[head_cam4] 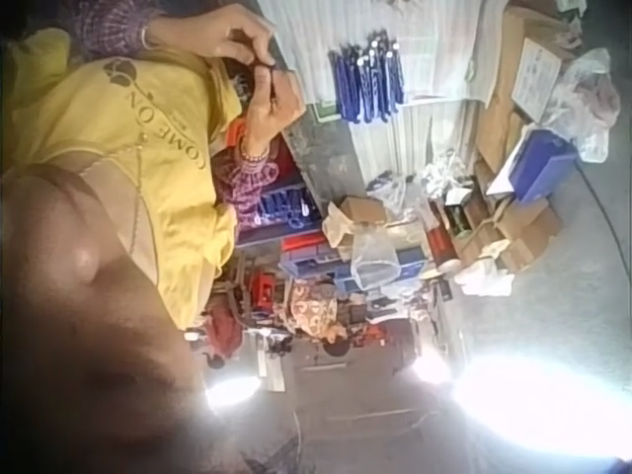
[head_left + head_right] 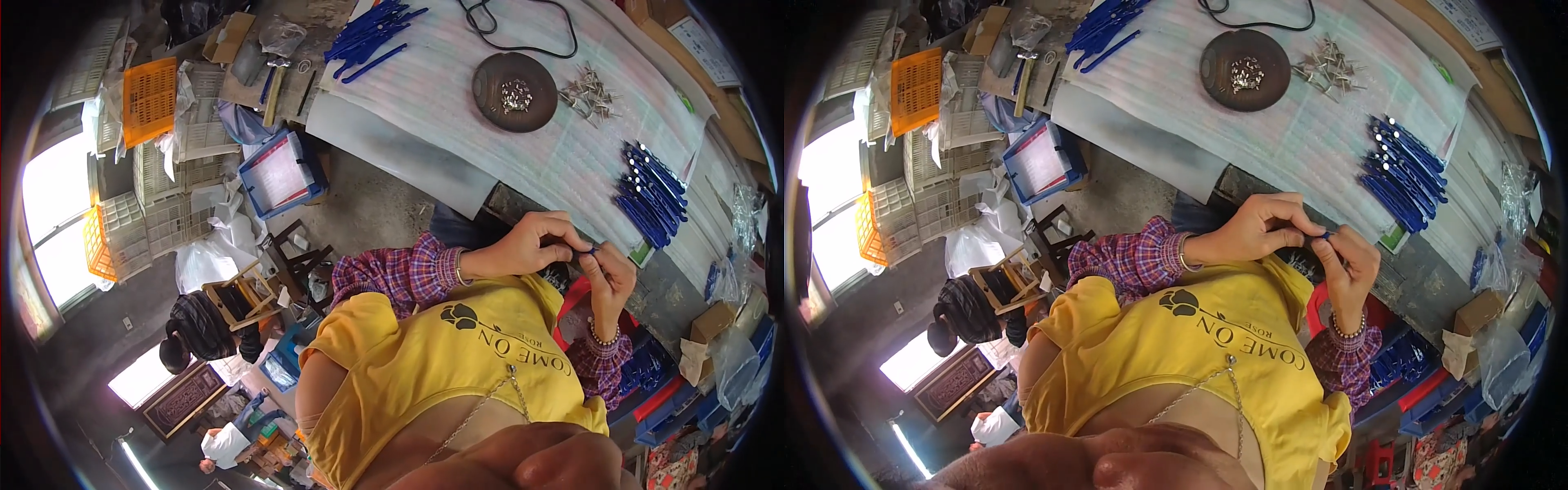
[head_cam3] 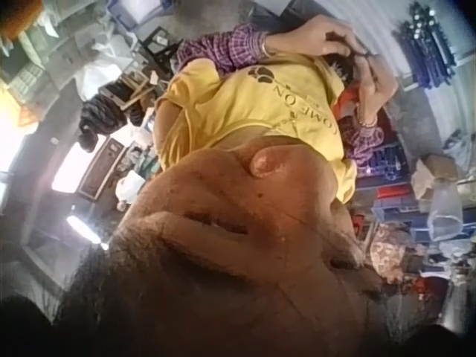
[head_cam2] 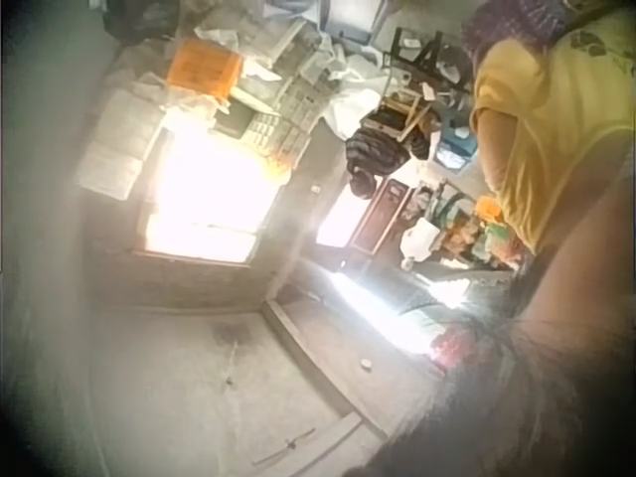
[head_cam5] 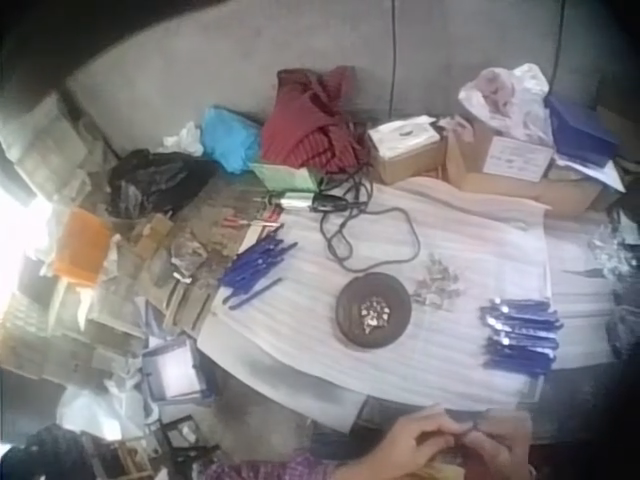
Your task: Assembling components of blue pens at a workbench.
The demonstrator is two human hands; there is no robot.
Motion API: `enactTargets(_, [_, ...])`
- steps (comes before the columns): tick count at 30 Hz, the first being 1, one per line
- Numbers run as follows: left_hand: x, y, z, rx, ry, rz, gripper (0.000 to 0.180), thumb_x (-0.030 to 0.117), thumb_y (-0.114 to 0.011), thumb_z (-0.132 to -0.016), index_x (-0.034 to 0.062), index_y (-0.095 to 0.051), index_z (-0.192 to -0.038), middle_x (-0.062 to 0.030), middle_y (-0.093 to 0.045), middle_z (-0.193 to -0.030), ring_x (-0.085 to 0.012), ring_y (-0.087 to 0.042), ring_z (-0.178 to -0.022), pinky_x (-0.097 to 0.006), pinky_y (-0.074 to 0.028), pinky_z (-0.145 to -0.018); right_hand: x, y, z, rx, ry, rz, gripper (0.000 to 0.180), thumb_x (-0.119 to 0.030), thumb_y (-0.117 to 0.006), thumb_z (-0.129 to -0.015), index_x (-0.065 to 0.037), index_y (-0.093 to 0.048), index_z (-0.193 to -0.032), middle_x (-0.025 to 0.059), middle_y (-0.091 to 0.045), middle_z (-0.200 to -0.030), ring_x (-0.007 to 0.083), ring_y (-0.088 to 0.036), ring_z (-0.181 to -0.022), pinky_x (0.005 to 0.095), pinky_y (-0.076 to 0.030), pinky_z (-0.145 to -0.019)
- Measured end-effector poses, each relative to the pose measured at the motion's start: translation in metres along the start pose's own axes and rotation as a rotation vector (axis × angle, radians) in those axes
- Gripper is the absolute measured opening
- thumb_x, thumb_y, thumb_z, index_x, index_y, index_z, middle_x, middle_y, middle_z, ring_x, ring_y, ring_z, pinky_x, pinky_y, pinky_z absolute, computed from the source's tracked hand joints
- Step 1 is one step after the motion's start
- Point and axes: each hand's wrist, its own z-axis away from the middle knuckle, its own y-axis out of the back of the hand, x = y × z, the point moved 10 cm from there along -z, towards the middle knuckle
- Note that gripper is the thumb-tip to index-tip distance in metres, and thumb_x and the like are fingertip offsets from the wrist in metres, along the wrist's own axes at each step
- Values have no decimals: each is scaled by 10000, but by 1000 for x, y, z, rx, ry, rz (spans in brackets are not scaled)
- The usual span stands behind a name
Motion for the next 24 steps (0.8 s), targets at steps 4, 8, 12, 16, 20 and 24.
enactTargets(4, [-1, -1, -1, -15, -8, -47, 229, -92, -614, -745, 9, -666, -944, -42, -521, -770, -127, -504, -708, -243, -397, -643, 35, -15, 9, -111, -342, -304, 137, -39, -624, -758, 56, -595, -664, 21, -465, -562, 87, -405, -511, 248, -273, -463])
enactTargets(8, [-2, 2, -1, -7, -41, -129, 229, -116, -592, -748, -7, -655, -938, -56, -543, -806, -126, -529, -728, -239, -410, -657, 54, -29, 17, -119, -517, -593, 186, -81, -599, -813, 25, -620, -661, -17, -476, -570, 48, -404, -516, 211, -280, -478])
enactTargets(12, [-23, -2, 1, 16, 145, 191, 244, -97, -561, -811, -17, -602, -1038, -32, -550, -852, -87, -553, -831, -206, -436, -724, 55, -27, 16, -136, -545, -567, 185, -107, -610, -840, 17, -629, -703, -23, -497, -590, 39, -412, -525, 199, -295, -490])
enactTargets(16, [-25, -3, -2, 12, 193, 216, 207, -40, -539, -861, -19, -586, -1061, -15, -576, -918, -62, -539, -795, -195, -434, -690, 58, -19, 15, -99, -469, -529, 145, -113, -641, -840, 18, -639, -776, -18, -541, -640, 38, -450, -548, 195, -329, -491])
enactTargets(20, [-28, -3, 0, 5, 237, 203, 196, -14, -542, -870, -16, -585, -1061, -6, -584, -912, -41, -516, -749, -183, -418, -645, 55, -7, 14, 3, -373, -472, 112, -80, -606, -863, 29, -625, -843, -3, -531, -685, 41, -456, -545, 177, -346, -488])
enactTargets(24, [-30, -4, 0, 9, 243, 199, 200, -11, -545, -869, -16, -583, -1066, -3, -584, -895, -34, -506, -733, -178, -409, -625, 54, -3, 13, 33, -379, -448, 99, -68, -645, -830, 26, -650, -859, 0, -568, -678, 44, -483, -560, 181, -373, -498])
